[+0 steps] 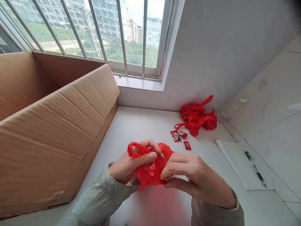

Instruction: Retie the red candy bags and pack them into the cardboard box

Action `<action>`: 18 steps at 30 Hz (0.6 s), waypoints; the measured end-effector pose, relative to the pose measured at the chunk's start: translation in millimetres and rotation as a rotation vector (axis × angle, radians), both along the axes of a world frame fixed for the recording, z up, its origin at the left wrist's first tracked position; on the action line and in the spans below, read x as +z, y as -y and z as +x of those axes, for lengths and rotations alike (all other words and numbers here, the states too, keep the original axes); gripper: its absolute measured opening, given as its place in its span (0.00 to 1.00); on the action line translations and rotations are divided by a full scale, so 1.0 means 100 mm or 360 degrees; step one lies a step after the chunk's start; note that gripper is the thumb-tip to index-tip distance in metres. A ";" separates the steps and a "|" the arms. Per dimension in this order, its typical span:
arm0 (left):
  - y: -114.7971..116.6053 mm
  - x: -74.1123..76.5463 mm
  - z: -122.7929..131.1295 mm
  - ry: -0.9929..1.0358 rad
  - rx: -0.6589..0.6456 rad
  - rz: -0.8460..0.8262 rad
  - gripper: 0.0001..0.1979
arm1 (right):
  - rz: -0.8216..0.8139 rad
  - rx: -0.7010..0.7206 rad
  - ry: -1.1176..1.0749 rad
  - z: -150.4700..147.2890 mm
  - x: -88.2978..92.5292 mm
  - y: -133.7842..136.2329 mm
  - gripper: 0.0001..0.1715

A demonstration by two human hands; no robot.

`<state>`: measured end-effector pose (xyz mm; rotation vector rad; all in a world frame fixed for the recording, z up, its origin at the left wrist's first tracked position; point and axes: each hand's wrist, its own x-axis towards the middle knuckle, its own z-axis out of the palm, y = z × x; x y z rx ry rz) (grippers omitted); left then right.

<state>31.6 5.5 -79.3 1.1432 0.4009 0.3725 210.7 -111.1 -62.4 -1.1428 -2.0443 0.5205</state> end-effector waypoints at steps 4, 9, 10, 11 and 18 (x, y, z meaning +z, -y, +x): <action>0.05 -0.01 -0.04 -0.0017 -0.0234 0.0644 0.07 | 0.0004 -0.0183 -0.0263 0.09 -0.07 -0.11 0.04; 0.13 -0.05 0.01 -0.0254 0.0286 0.2134 0.10 | -0.0332 -0.0132 -0.0550 0.05 -0.23 -0.41 0.20; 0.13 -0.07 0.02 -0.0256 0.0442 0.2316 0.11 | -0.0416 -0.0108 -0.0529 0.02 -0.25 -0.45 0.22; 0.13 -0.10 0.03 -0.0260 0.0567 0.2435 0.12 | -0.0460 -0.0138 -0.0525 0.00 -0.28 -0.49 0.22; 0.04 -0.20 -0.01 -0.0292 0.0774 0.2709 0.15 | -0.0217 -0.0139 -0.0442 0.01 -0.37 -0.52 0.18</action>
